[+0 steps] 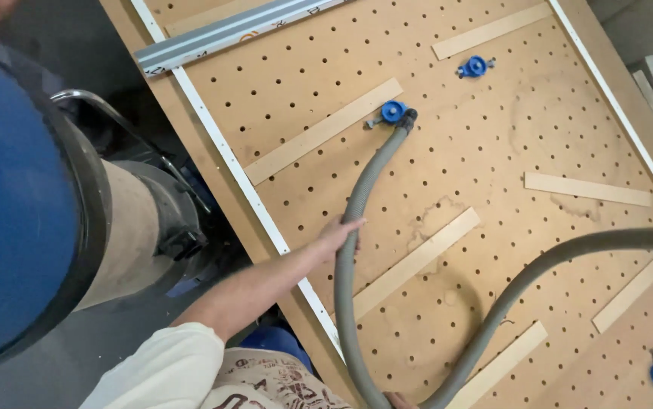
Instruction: The person plugs in a miter saw and moves a large shop vacuum across the workshop floor. They then attach a vacuum hose to the unit. Afterward, they pick up a broom and dustpan, sweep debris into the dustpan, and walk to a blue bin to dispose of the waste. Finally, they handle a long white strip of wood and adjust a blue handle on a large machine.
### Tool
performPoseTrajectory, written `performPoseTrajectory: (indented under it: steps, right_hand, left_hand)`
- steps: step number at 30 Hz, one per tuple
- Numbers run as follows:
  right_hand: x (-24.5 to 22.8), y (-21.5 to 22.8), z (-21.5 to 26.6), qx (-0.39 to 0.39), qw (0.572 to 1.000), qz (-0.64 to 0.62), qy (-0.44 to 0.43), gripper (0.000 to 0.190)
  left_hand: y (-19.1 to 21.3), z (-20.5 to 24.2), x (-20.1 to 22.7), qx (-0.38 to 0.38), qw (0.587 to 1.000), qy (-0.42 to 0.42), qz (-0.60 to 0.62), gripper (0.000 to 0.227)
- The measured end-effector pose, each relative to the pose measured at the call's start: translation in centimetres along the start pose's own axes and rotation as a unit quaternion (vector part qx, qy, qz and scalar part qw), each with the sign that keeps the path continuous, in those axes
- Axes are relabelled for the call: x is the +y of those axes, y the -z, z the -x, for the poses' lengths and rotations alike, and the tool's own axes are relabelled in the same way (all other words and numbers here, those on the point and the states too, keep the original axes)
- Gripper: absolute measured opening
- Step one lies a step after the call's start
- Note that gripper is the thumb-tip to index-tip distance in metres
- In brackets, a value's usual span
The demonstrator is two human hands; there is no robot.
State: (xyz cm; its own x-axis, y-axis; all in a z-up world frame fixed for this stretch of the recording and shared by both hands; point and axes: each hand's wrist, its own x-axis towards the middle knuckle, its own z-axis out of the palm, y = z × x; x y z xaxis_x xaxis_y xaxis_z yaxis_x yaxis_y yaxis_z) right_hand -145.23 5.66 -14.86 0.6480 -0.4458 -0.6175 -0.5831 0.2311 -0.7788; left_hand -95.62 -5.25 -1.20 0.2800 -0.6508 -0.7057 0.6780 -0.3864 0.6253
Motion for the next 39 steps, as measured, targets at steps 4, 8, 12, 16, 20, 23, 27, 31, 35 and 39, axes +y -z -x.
performPoseTrajectory:
  steps: [4,8,12,16,20,23,27,31,35,39]
  right_hand:
    - [-4.4,5.5,-12.9,0.001,0.996,-0.086,-0.038,0.051]
    - [-23.3,6.9,-26.8,-0.036,0.91,-0.41,-0.047,0.093]
    - [-35.9,6.5,-32.7,-0.137,0.845,-0.517,0.009,0.079]
    - [-39.0,6.5,-37.4,-0.088,0.884,-0.459,0.026,0.046]
    - [-40.0,3.8,-33.0,-0.016,0.956,-0.286,0.062,0.047]
    - [-39.6,-0.5,-27.8,-0.041,0.978,-0.204,0.026,0.051]
    - [-37.3,-7.7,-20.5,-0.054,0.983,-0.177,-0.007,0.054]
    - [-30.8,-15.6,-14.2,-0.065,0.978,-0.181,-0.086,0.057]
    - [-29.7,-22.6,-6.5,-0.065,0.972,-0.187,-0.126,0.062]
    - [-28.4,-27.2,-6.1,-0.05,0.971,-0.208,-0.111,0.061]
  left_hand:
    - [-4.8,6.5,-3.4,-0.011,0.997,-0.049,-0.056,0.052]
    - [-5.5,9.9,-8.0,-0.072,0.995,-0.018,-0.072,0.067]
    - [-3.3,12.4,-9.1,-0.086,0.979,-0.057,-0.174,0.069]
    - [-2.0,14.2,-5.1,-0.067,0.948,-0.062,-0.305,0.087]
    - [3.2,13.4,-4.2,-0.071,0.898,-0.044,-0.431,0.101]
    - [8.9,12.8,-3.7,0.043,0.976,-0.074,-0.199,0.068]
    - [17.0,9.8,-2.9,0.082,0.99,-0.101,-0.063,0.07]
    - [19.6,11.5,-2.4,0.095,0.989,-0.108,0.02,0.075]
    - [22.0,13.7,-5.5,0.197,0.979,-0.052,-0.004,0.088]
    - [26.7,13.0,-8.1,0.201,0.979,-0.038,-0.002,0.086]
